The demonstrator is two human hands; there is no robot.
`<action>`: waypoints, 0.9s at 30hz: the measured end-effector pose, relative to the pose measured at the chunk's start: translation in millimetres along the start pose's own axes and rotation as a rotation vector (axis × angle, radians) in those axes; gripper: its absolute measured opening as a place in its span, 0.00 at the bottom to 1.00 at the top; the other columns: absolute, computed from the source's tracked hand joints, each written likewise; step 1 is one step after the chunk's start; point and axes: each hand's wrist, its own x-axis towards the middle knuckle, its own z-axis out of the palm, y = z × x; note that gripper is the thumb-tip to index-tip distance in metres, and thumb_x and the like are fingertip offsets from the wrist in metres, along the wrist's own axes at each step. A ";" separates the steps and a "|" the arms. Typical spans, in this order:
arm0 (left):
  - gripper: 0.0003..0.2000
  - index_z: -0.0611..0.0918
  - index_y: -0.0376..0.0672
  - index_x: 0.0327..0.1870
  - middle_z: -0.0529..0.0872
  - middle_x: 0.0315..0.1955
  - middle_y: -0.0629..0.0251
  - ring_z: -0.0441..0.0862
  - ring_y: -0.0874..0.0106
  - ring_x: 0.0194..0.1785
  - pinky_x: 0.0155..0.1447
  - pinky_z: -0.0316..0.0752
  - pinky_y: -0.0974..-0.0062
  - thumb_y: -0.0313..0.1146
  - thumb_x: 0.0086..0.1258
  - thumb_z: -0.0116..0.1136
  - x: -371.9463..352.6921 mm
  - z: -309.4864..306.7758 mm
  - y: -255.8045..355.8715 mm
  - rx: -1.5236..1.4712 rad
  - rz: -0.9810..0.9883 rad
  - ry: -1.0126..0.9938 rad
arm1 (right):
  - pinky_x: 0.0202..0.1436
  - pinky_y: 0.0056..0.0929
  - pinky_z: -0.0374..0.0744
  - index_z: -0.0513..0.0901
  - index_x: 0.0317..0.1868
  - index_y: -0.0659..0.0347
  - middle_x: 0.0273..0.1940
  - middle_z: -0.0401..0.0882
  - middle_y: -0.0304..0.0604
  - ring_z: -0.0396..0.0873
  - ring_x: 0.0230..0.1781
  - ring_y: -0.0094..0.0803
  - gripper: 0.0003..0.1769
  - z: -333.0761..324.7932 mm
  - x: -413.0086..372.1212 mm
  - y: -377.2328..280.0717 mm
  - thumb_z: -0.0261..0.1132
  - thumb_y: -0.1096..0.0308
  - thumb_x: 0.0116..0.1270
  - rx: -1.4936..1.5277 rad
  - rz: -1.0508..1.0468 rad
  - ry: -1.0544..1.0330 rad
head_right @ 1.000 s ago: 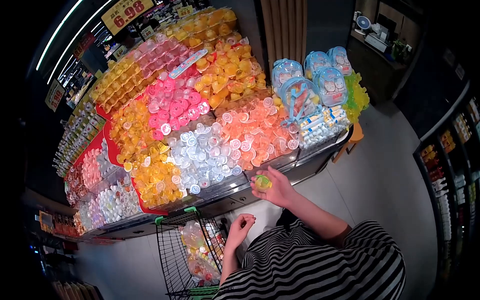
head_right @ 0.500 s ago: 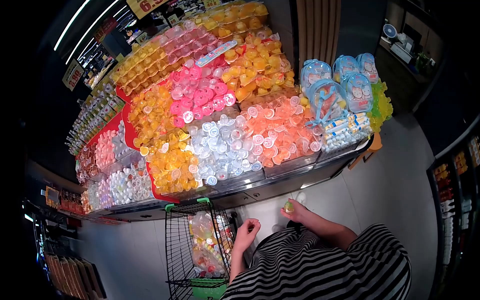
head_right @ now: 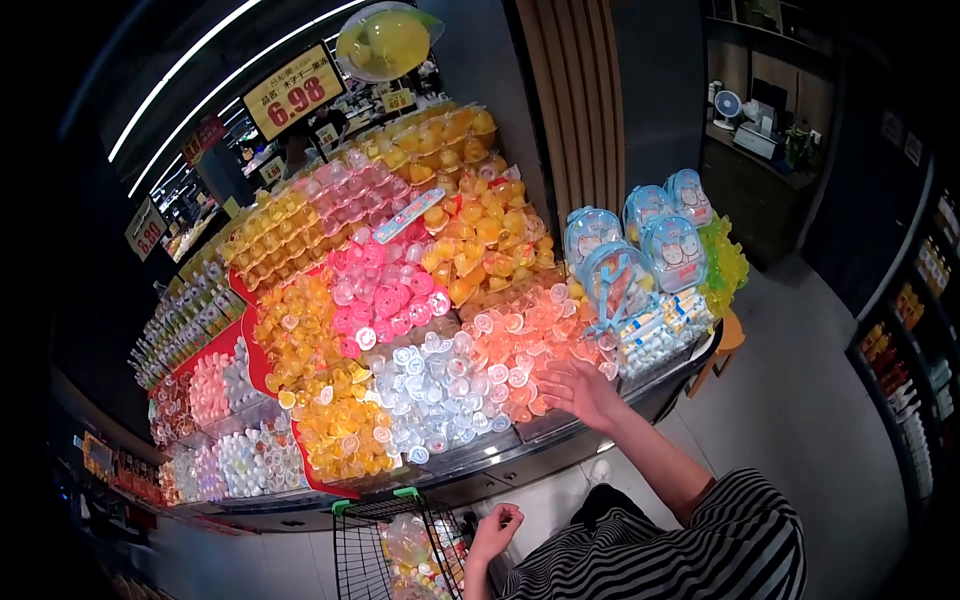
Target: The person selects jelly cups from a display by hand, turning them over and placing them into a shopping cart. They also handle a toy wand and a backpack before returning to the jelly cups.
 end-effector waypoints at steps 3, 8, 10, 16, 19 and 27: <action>0.19 0.81 0.37 0.52 0.90 0.41 0.58 0.88 0.69 0.47 0.55 0.81 0.71 0.44 0.71 0.66 6.0 0.0 1.6 0.085 -0.038 -0.014 | 0.67 0.44 0.77 0.69 0.68 0.67 0.67 0.74 0.58 0.79 0.62 0.46 0.34 -12.1 -4.9 26.3 0.51 0.45 0.78 0.023 0.068 0.037; 0.16 0.81 0.37 0.51 0.90 0.43 0.60 0.88 0.70 0.47 0.53 0.80 0.72 0.41 0.73 0.63 9.5 10.3 -62.8 0.062 -0.125 -0.023 | 0.69 0.54 0.74 0.70 0.68 0.63 0.66 0.75 0.59 0.77 0.63 0.48 0.36 -18.5 -18.0 63.9 0.49 0.39 0.77 0.341 0.161 0.018; 0.15 0.81 0.38 0.49 0.90 0.41 0.62 0.88 0.71 0.44 0.49 0.80 0.71 0.41 0.73 0.63 12.9 26.1 -139.3 -0.363 -0.233 -0.049 | 0.68 0.56 0.73 0.72 0.68 0.59 0.64 0.76 0.59 0.76 0.64 0.46 0.37 -3.8 -21.5 58.7 0.53 0.36 0.74 0.509 0.129 0.094; 0.12 0.84 0.39 0.46 0.90 0.38 0.63 0.87 0.72 0.40 0.41 0.78 0.72 0.40 0.74 0.59 -76.8 66.7 -267.8 -0.443 -0.887 0.204 | 0.48 0.36 0.81 0.81 0.41 0.53 0.47 0.83 0.40 0.81 0.55 0.38 0.11 -69.4 20.5 108.3 0.61 0.56 0.76 0.368 0.385 -0.028; 0.12 0.84 0.39 0.44 0.89 0.37 0.63 0.87 0.72 0.39 0.40 0.77 0.72 0.39 0.73 0.59 -121.9 72.8 -281.2 -0.277 -0.930 0.186 | 0.46 0.33 0.84 0.80 0.42 0.55 0.43 0.84 0.40 0.83 0.50 0.36 0.11 -80.3 17.2 136.4 0.62 0.57 0.76 0.342 0.557 0.100; 0.11 0.85 0.40 0.41 0.88 0.32 0.65 0.86 0.72 0.36 0.37 0.76 0.72 0.39 0.70 0.61 -111.1 68.9 -269.0 -0.144 -0.871 0.150 | 0.65 0.47 0.80 0.78 0.45 0.63 0.48 0.81 0.54 0.80 0.55 0.48 0.16 -126.2 8.7 164.3 0.57 0.56 0.77 0.344 0.698 0.301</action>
